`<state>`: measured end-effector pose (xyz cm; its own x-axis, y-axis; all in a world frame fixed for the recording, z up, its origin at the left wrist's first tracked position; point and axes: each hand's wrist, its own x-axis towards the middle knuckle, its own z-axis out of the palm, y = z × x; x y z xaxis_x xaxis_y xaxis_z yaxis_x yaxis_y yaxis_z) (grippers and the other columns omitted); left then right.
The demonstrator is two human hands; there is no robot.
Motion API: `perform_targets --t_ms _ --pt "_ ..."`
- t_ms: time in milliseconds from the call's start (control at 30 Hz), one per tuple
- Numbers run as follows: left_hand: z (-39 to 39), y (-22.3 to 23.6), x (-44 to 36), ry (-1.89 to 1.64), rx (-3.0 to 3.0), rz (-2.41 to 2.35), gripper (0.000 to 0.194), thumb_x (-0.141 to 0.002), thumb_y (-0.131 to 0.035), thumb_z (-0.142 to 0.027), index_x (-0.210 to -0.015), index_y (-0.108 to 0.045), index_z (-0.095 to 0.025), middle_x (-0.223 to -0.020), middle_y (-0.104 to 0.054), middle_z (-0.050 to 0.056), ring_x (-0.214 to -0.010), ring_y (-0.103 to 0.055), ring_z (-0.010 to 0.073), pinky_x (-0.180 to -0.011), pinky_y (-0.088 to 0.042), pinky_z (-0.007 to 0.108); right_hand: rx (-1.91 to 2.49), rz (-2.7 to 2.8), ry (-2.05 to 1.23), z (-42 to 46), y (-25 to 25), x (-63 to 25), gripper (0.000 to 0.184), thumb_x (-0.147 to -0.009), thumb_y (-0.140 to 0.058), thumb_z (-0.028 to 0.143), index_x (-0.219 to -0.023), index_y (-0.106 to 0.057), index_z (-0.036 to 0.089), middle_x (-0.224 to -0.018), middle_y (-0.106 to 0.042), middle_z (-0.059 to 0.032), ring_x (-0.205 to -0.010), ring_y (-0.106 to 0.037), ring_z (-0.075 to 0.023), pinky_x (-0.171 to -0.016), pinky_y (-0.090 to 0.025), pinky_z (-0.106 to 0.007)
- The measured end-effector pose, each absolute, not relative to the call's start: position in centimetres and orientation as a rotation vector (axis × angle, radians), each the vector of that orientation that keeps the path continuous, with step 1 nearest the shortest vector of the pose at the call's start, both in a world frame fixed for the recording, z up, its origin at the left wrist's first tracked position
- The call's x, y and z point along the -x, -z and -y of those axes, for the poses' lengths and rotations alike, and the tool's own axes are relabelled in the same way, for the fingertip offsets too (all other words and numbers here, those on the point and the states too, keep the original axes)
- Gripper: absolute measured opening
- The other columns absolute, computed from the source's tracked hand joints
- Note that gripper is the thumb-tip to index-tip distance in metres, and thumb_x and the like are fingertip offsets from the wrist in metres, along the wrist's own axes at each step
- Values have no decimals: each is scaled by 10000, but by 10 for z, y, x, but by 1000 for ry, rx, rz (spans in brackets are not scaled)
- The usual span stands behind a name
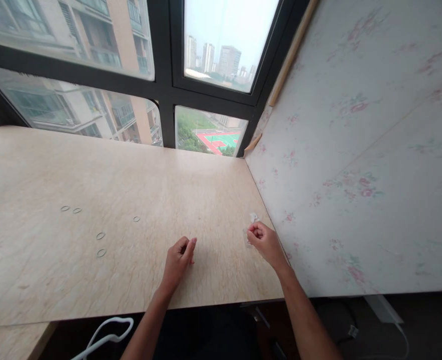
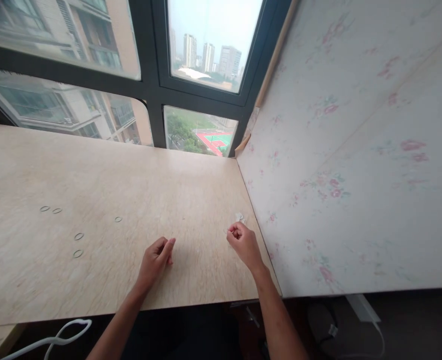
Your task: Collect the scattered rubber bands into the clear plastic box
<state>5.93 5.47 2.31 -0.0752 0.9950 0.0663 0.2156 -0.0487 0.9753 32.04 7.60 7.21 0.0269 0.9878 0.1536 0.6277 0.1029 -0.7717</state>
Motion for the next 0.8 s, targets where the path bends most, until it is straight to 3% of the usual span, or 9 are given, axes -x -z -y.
perform_targets --t_ms 233,400,667,800 --pt "-54 -23 -59 -1183 -1382 -1423 408 -870 -504 -469 -582 -394 -202 -465 -465 -58 -434 -504 115 -507 -393 234 1951 1652 -341 -53 -61 -361 122 -789 -537 311 -718 -579 221 -476 -473 67 -448 -447 -115 -483 -303 -223" --pt "-53 -21 -60 -1183 -1360 -1434 399 -866 -507 -469 -590 -399 -201 -468 -465 -60 -429 -509 114 -491 -394 230 1972 1661 -246 -51 -60 -366 177 -812 -505 331 -808 -641 217 -446 -437 66 -422 -420 -118 -465 -272 -232" --pt "-50 -23 -59 -1131 -1404 -1446 399 -871 -492 -465 -584 -403 -202 -463 -467 -54 -445 -511 118 -512 -401 236 1796 1723 -338 -27 -37 -361 291 -851 -475 404 -840 -669 187 -458 -411 67 -433 -423 -116 -481 -327 -223" --pt "-45 -29 -45 -1053 -1409 -1397 372 -875 -487 -464 -619 -431 -200 -488 -510 -43 -490 -549 132 -558 -429 252 1741 1795 -375 -8 -13 -352 348 -876 -449 443 -849 -682 186 -496 -491 41 -459 -483 -124 -504 -381 -223"
